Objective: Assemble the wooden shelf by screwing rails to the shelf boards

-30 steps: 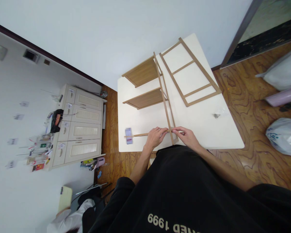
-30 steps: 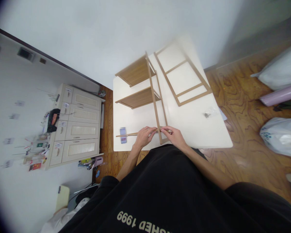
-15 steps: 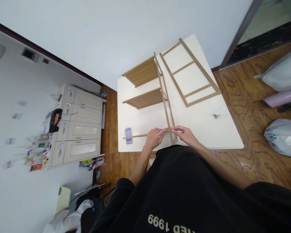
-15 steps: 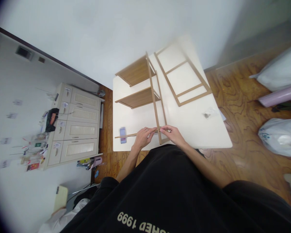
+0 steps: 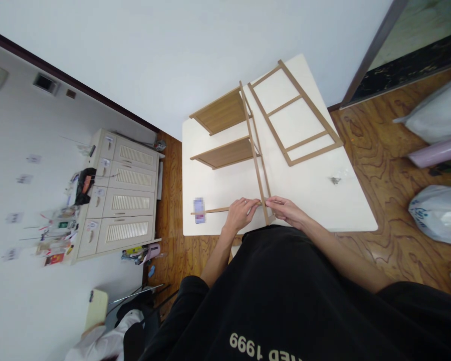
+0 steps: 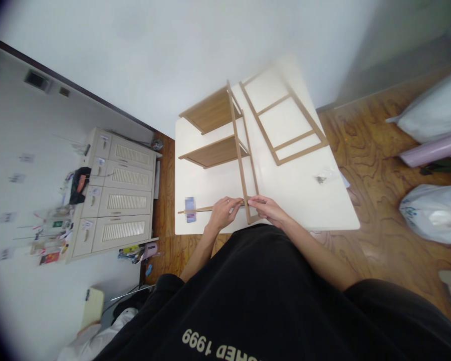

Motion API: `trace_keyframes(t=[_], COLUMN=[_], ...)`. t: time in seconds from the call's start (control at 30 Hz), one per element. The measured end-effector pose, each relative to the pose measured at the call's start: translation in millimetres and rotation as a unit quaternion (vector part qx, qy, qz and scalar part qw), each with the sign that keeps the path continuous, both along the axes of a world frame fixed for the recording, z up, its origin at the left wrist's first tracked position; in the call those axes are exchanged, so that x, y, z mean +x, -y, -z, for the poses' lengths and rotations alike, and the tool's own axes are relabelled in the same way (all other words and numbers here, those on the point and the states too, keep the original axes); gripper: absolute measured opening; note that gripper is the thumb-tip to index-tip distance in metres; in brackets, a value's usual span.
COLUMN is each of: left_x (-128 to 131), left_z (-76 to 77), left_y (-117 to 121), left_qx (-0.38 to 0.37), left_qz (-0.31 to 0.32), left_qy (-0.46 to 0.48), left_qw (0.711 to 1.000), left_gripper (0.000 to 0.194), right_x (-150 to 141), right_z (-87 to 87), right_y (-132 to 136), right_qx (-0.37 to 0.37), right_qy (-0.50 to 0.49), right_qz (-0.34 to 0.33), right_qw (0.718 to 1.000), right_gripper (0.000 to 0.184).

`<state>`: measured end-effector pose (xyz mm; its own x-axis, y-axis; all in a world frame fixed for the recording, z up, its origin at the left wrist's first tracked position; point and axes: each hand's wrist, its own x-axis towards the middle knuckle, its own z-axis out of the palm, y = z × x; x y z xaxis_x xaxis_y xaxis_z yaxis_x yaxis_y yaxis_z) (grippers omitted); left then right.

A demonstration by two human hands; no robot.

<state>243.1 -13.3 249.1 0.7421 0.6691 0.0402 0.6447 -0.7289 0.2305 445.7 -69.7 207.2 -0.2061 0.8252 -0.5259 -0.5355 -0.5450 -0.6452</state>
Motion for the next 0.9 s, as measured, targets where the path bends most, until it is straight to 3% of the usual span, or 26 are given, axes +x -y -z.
trace_keyframes(t=[0.2, 0.53, 0.73, 0.9], left_x=[4, 11, 9, 7], left_z=[0.5, -1.7, 1.8, 2.2], left_y=[2, 4, 3, 3], left_qx=[-0.005, 0.008, 0.000, 0.007], left_qz=[-0.010, -0.004, -0.030, -0.010], left_qy=[0.004, -0.031, -0.010, -0.001], left_qw=[1.000, 0.999, 0.999, 1.000], left_gripper=[0.026, 0.041, 0.032, 0.022], right_x=[0, -1, -1, -3], right_z=[1.8, -0.5, -2.4, -3.9], right_y=[2, 2, 4, 4], right_qx=[-0.018, -0.040, -0.022, 0.007], right_qy=[-0.043, -0.101, -0.052, 0.014], right_qz=[0.001, 0.004, 0.018, 0.027], right_qw=[0.999, 0.994, 0.998, 1.000], right_gripper=[0.041, 0.030, 0.028, 0.036])
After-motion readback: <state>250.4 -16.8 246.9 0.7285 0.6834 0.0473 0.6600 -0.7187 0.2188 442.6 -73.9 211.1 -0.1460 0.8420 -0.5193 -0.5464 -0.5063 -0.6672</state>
